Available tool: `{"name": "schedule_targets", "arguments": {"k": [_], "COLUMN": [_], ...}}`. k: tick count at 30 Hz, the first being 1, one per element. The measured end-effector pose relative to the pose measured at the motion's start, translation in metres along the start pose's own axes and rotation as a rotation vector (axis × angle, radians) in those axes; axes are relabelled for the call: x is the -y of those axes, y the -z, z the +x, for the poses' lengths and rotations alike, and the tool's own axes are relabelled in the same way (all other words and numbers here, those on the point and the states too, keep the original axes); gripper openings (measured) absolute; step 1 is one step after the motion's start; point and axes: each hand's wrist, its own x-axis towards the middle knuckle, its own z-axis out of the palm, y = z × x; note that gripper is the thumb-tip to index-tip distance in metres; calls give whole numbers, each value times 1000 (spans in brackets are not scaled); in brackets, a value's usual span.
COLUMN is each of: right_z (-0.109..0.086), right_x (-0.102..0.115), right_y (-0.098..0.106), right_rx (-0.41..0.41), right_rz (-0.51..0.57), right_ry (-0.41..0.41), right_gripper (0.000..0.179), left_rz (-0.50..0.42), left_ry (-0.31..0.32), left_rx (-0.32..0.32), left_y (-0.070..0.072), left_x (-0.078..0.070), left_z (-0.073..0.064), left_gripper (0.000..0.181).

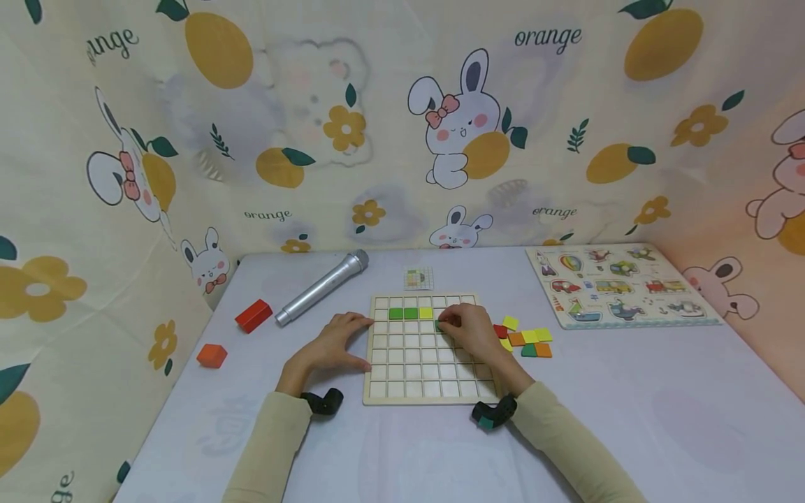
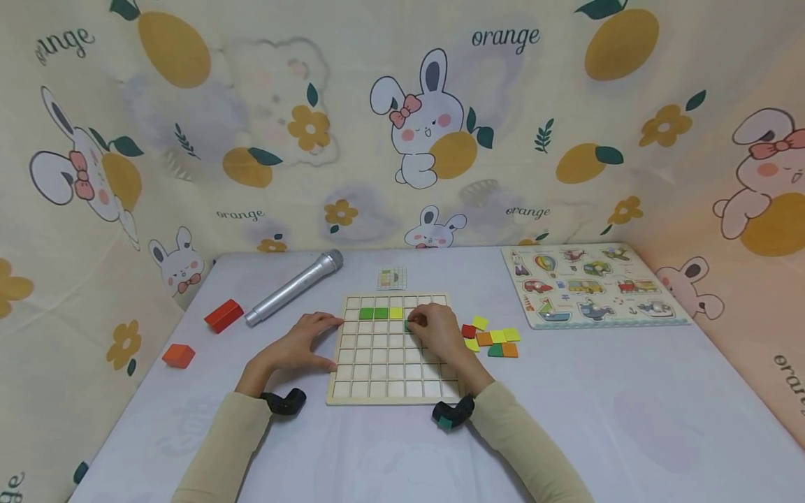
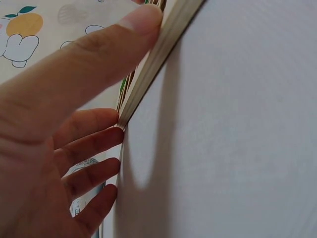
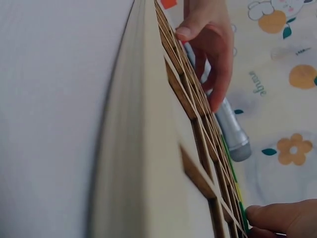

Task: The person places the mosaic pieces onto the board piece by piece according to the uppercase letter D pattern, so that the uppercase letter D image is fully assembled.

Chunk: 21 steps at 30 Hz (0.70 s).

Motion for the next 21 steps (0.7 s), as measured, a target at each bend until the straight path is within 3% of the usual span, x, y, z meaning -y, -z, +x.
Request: {"name": "schedule_targets", "arguments": {"k": [8,12,21], "right_z": [-3,-6,-19], "right_x": [-7,-15,-41], "right_y": [12,26,66], "right_rx": [101,95,85], "right_rz": [43,74,-8], "right_ry": [48,38,43], "right_gripper": [15,18,12], "left_rz": [5,2,6], "left_ry": [-14,-11,9], "left_rx": [-5,-2,0], "left_y": [-1,-1,-1], "left_x": [1,1,0], "left_z": [0,1,1], "left_gripper": [87,87,88]}}
